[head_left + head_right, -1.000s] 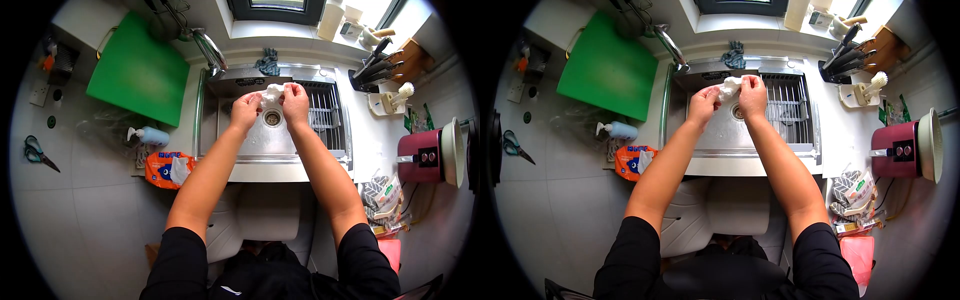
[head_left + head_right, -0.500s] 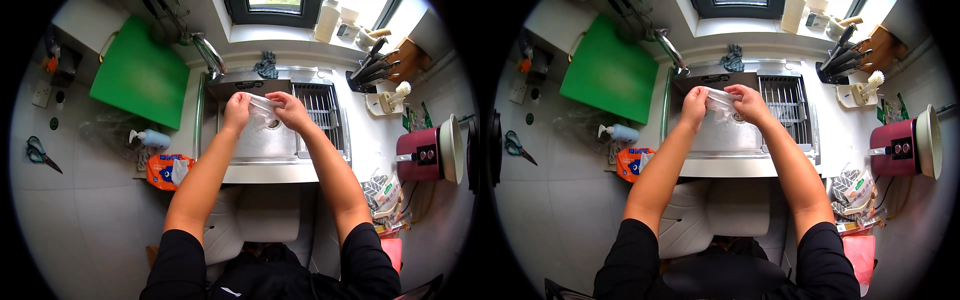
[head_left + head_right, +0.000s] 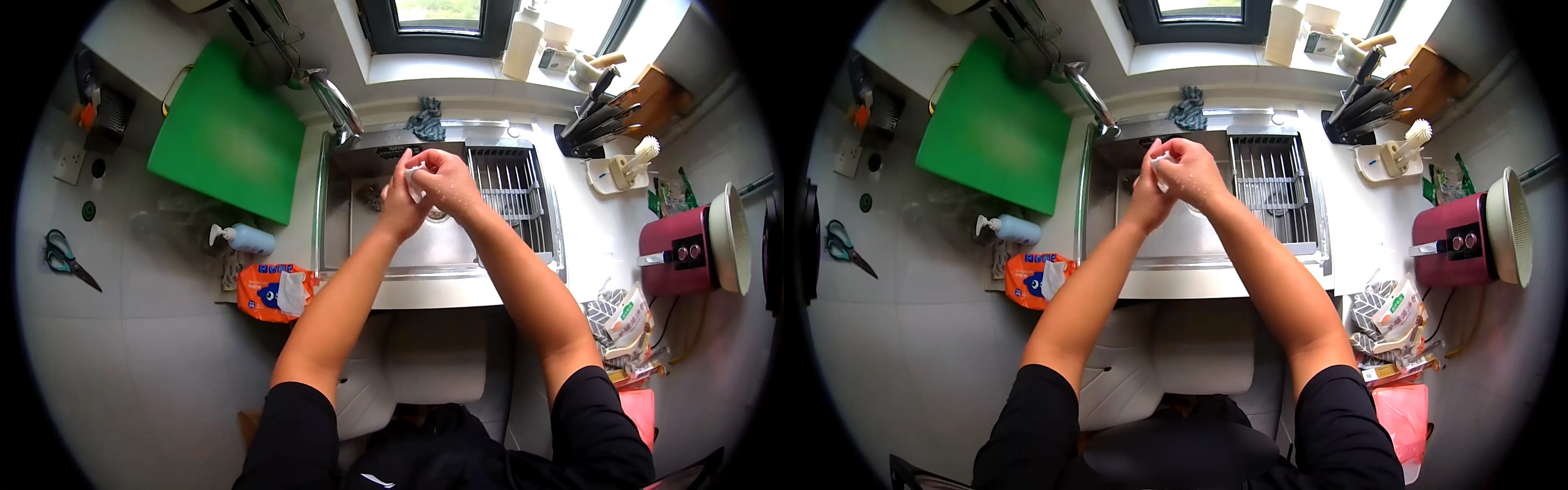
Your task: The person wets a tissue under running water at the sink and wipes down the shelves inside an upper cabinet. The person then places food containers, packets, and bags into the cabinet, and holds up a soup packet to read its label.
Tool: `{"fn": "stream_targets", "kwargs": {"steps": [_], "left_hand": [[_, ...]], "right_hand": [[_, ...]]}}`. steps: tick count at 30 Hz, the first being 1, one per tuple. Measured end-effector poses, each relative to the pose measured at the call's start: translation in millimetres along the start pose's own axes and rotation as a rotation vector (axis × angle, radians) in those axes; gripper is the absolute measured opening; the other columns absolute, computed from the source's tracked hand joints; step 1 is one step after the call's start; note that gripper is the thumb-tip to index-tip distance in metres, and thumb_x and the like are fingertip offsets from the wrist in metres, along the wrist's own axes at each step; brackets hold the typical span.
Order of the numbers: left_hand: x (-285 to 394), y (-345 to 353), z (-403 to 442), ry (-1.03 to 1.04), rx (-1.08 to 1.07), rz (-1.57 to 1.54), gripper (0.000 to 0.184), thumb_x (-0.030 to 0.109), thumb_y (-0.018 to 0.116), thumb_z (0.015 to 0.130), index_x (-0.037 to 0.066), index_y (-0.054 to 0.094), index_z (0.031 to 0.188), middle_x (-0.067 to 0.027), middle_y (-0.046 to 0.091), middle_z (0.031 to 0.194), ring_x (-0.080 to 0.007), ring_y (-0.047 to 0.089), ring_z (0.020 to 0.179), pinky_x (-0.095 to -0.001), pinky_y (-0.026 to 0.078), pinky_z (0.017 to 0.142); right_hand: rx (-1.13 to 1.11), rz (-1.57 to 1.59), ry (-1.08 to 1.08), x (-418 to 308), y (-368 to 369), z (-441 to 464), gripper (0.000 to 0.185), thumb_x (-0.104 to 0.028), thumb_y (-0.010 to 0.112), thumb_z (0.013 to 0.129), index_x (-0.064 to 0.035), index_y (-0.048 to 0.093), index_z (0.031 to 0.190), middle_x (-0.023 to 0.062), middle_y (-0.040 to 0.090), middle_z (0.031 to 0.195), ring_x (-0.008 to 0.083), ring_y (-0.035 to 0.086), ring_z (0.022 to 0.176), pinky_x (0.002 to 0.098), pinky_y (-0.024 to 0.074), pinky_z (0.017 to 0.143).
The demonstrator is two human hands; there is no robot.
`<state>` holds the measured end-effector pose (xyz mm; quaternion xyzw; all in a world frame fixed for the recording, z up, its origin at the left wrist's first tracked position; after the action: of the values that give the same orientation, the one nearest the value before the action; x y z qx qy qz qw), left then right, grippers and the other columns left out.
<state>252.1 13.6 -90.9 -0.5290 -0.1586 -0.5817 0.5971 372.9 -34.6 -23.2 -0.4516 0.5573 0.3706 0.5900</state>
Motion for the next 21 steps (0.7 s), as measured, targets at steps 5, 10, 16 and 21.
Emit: {"fn": "stream_targets", "kwargs": {"steps": [5,10,16,21], "left_hand": [[-5.5,6.4,24.9,-0.418,0.034,-0.803,0.019,-0.003,0.052,0.089,0.009,0.063,0.099,-0.0001,0.064,0.087,-0.0102,0.058,0.077,-0.0245,0.048,0.075],[8.3,-1.2,30.1,-0.247,-0.255,-0.316,0.011,-0.001,0.057,0.080,0.005,0.065,0.082,-0.0035,0.064,0.092,-0.0151,0.061,0.084,-0.0284,0.049,0.080],[2.1,16.9,24.9,-0.453,-0.290,-0.548,0.009,0.003,0.071,0.076,0.001,0.069,0.084,-0.0049,0.065,0.086,-0.0189,0.061,0.080,-0.0316,0.050,0.075],[-0.6,-2.8,34.6,-0.350,-0.152,-0.311,0.009,-0.003,0.067,0.078,0.002,0.067,0.085,-0.0008,0.064,0.083,-0.0146,0.059,0.072,-0.0288,0.049,0.066]], "right_hand": [[0.295,0.220,-0.076,32.8,-22.1,1.0,0.017,-0.011,0.064,0.083,-0.0013,0.071,0.095,0.0056,0.071,0.085,0.0135,0.066,0.078,0.0286,0.0530,0.073],[0.023,0.114,-0.022,71.5,-11.4,-5.8,0.065,-0.017,0.058,0.086,-0.0038,0.039,0.147,0.0149,0.059,0.135,0.0268,0.050,0.133,0.0391,0.0387,0.111],[0.073,-0.007,-0.024,54.5,4.5,-2.3,0.090,-0.068,0.038,0.100,-0.0038,0.016,0.159,0.0288,0.058,0.137,0.0377,0.059,0.125,0.0431,0.0439,0.104],[0.072,-0.143,-0.021,63.7,-0.6,7.9,0.088,-0.068,0.045,0.098,-0.0019,0.032,0.154,0.0298,0.056,0.139,0.0390,0.056,0.129,0.0416,0.0437,0.106]]}}
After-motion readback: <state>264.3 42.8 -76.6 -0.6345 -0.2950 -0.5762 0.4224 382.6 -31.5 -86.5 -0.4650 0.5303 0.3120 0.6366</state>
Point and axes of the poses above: each hand's wrist, its own z-axis towards the middle knuckle, its own y-axis out of the palm, x = y × z, the point moved 3 cm from there along z, towards the middle knuckle
